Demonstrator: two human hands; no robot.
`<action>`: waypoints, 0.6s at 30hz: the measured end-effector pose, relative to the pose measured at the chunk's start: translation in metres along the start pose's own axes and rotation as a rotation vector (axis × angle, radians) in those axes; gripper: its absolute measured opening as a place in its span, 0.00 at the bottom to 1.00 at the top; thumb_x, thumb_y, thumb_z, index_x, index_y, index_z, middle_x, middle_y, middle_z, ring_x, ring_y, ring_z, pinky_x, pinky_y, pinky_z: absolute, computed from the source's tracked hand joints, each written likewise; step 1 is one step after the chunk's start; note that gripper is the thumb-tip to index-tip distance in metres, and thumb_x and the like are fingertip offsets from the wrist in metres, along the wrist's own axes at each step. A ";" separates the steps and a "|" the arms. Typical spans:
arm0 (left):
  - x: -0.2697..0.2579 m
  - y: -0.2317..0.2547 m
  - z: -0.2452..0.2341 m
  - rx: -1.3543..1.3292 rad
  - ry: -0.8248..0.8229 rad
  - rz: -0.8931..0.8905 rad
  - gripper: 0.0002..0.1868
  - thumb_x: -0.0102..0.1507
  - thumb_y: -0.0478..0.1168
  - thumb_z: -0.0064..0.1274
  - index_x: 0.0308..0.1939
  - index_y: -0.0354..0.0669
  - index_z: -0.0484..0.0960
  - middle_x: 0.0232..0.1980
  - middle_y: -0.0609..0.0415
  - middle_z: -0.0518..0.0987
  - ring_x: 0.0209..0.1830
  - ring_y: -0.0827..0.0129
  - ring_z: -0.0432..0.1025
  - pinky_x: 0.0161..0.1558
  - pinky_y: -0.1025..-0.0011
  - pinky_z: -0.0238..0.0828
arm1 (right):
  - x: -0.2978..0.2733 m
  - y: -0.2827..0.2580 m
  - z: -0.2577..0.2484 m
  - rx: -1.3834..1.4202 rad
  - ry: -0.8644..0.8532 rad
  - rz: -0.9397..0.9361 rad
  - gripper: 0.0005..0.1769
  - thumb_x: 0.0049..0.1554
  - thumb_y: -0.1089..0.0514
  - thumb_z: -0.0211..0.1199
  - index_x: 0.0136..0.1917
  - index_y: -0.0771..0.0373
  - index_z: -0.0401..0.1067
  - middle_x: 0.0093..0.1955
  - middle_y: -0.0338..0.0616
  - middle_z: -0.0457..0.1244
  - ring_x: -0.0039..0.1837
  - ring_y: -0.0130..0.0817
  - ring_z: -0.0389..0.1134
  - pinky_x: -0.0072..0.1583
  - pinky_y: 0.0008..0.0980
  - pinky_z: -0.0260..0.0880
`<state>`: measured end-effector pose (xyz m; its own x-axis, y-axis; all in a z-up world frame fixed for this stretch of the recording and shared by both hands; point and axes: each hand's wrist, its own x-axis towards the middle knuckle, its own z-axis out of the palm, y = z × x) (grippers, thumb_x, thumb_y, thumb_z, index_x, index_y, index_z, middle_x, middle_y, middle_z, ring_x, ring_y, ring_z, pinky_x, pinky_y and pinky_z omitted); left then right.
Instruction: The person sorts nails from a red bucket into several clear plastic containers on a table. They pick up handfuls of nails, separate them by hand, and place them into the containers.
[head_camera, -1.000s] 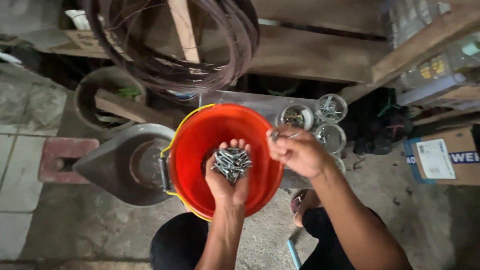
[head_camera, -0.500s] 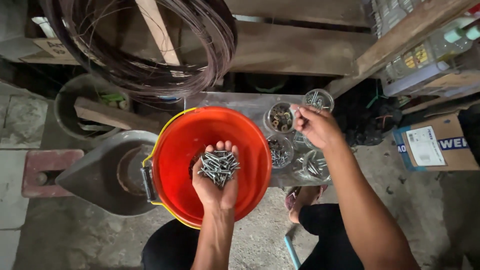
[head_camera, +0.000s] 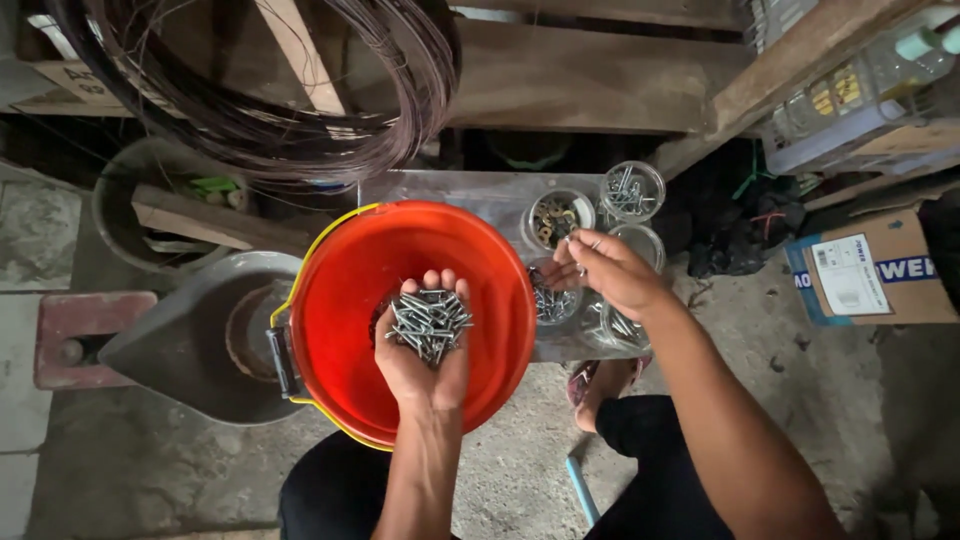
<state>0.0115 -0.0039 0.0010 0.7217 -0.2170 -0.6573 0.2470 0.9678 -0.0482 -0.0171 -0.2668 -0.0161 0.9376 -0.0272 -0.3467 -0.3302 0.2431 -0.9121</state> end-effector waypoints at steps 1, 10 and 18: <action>-0.001 0.000 0.001 0.001 -0.001 -0.001 0.15 0.67 0.45 0.39 0.46 0.39 0.78 0.50 0.39 0.81 0.59 0.46 0.75 0.66 0.44 0.70 | 0.001 0.005 0.001 0.000 0.001 -0.002 0.14 0.68 0.57 0.49 0.52 0.70 0.70 0.48 0.61 0.71 0.51 0.49 0.76 0.55 0.48 0.78; 0.000 -0.002 0.001 0.013 -0.016 0.001 0.15 0.67 0.45 0.39 0.45 0.39 0.77 0.49 0.40 0.80 0.58 0.46 0.75 0.66 0.44 0.70 | -0.005 0.000 0.023 -0.108 0.028 -0.031 0.11 0.68 0.57 0.52 0.52 0.64 0.72 0.46 0.45 0.69 0.52 0.34 0.74 0.62 0.40 0.75; 0.003 -0.002 -0.002 0.022 -0.028 0.003 0.15 0.66 0.44 0.40 0.45 0.39 0.78 0.49 0.40 0.81 0.58 0.46 0.75 0.65 0.44 0.71 | -0.031 -0.047 -0.025 -0.569 0.146 -0.113 0.09 0.68 0.62 0.50 0.50 0.67 0.70 0.28 0.47 0.60 0.28 0.32 0.59 0.32 0.27 0.62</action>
<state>0.0119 -0.0060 -0.0023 0.7399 -0.2180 -0.6365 0.2592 0.9654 -0.0293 -0.0331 -0.3013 0.0320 0.9590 -0.1657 -0.2300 -0.2733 -0.3256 -0.9051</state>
